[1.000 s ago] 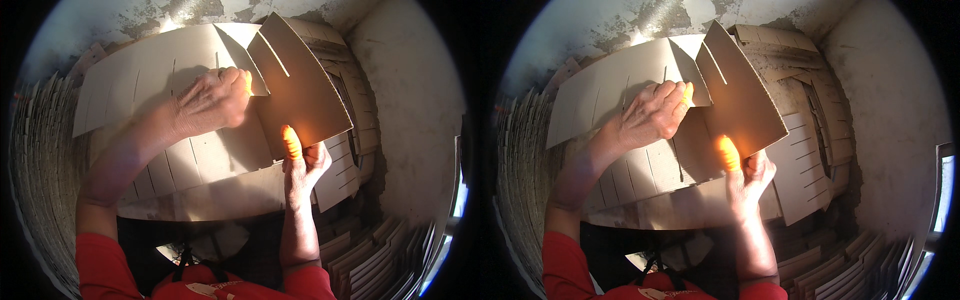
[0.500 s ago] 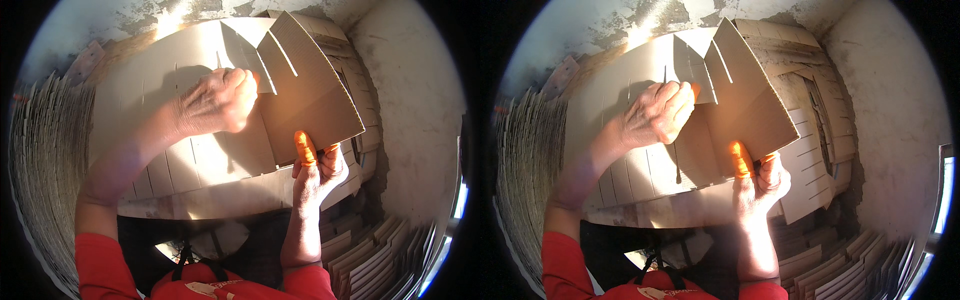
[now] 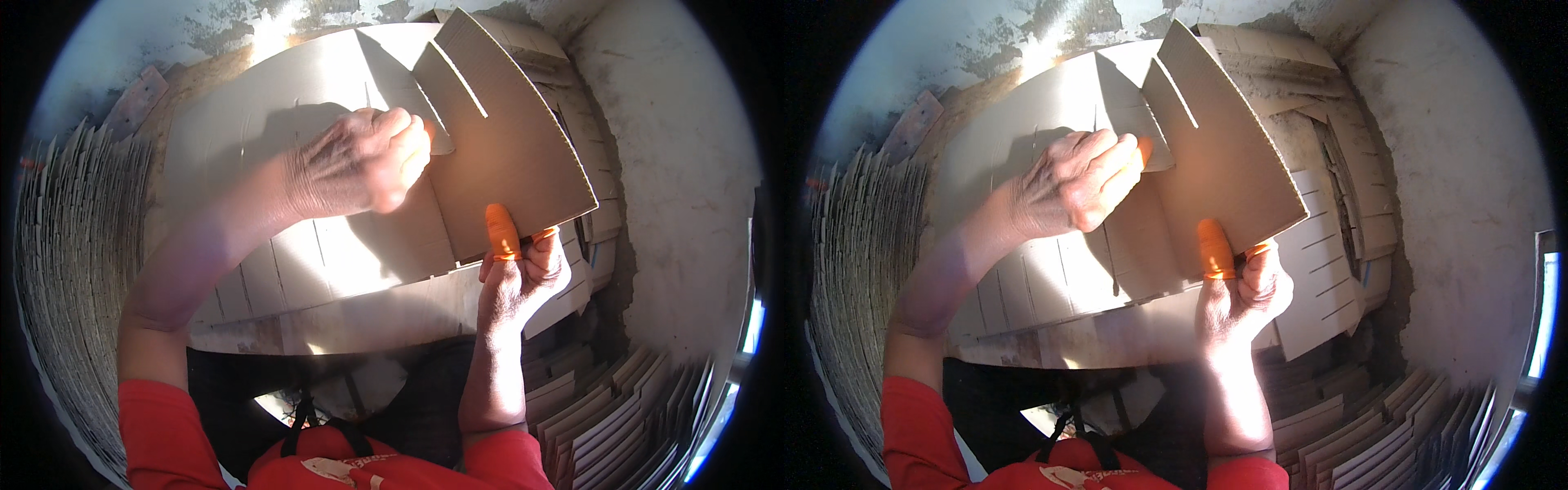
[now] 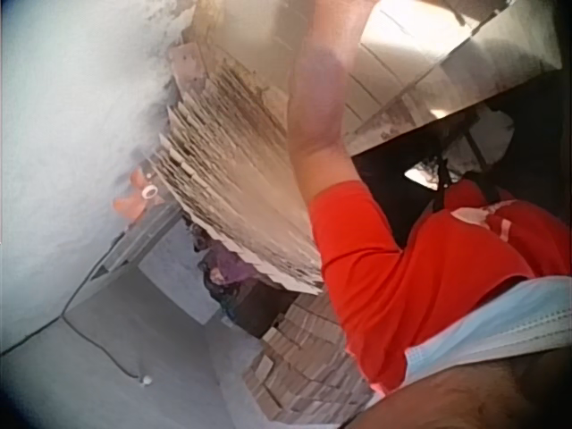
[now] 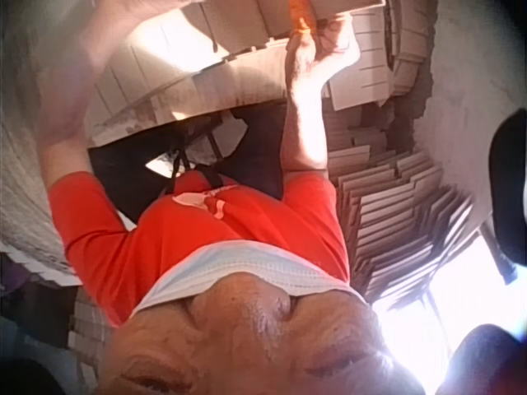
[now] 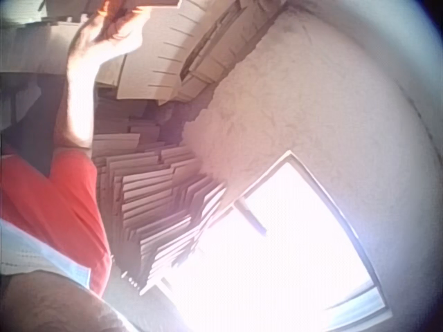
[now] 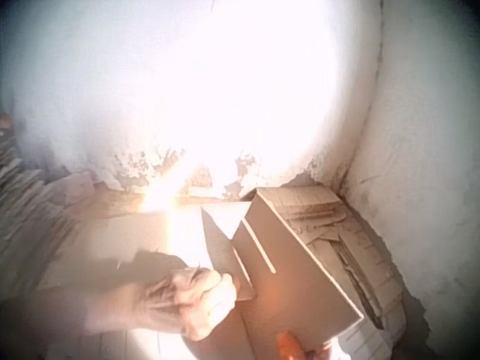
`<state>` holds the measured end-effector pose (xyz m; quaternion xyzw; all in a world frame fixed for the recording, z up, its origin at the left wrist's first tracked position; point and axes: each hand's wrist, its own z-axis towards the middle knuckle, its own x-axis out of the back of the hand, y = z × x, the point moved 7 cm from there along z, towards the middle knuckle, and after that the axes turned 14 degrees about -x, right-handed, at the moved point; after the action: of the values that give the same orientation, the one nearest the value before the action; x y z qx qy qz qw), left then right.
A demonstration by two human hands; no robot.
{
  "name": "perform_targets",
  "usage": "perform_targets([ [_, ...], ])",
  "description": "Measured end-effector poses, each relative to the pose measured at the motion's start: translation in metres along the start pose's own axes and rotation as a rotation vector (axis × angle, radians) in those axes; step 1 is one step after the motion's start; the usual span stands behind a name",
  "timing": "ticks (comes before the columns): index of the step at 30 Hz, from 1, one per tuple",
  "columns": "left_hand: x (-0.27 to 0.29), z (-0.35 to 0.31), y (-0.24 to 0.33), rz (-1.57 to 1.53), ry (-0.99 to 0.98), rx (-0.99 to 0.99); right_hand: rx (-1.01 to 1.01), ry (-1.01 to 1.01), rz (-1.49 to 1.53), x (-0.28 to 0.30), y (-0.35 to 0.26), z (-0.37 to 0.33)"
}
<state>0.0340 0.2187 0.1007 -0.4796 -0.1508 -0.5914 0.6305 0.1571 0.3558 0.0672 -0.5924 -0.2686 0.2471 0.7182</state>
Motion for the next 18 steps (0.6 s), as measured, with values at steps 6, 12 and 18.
perform_targets([
  [6, 0.018, 0.004, 0.029, -0.002, 0.054, -0.011, -0.007, 0.038, -0.103, 0.001, 0.003, 0.000],
  [12, 0.037, 0.024, 0.080, -0.104, 0.090, 0.011, 0.001, 0.002, 0.011, 0.001, 0.005, -0.004],
  [18, 0.010, -0.035, -0.036, -0.646, 0.244, 0.637, -0.050, 0.022, 0.128, 0.009, -0.006, -0.003],
])
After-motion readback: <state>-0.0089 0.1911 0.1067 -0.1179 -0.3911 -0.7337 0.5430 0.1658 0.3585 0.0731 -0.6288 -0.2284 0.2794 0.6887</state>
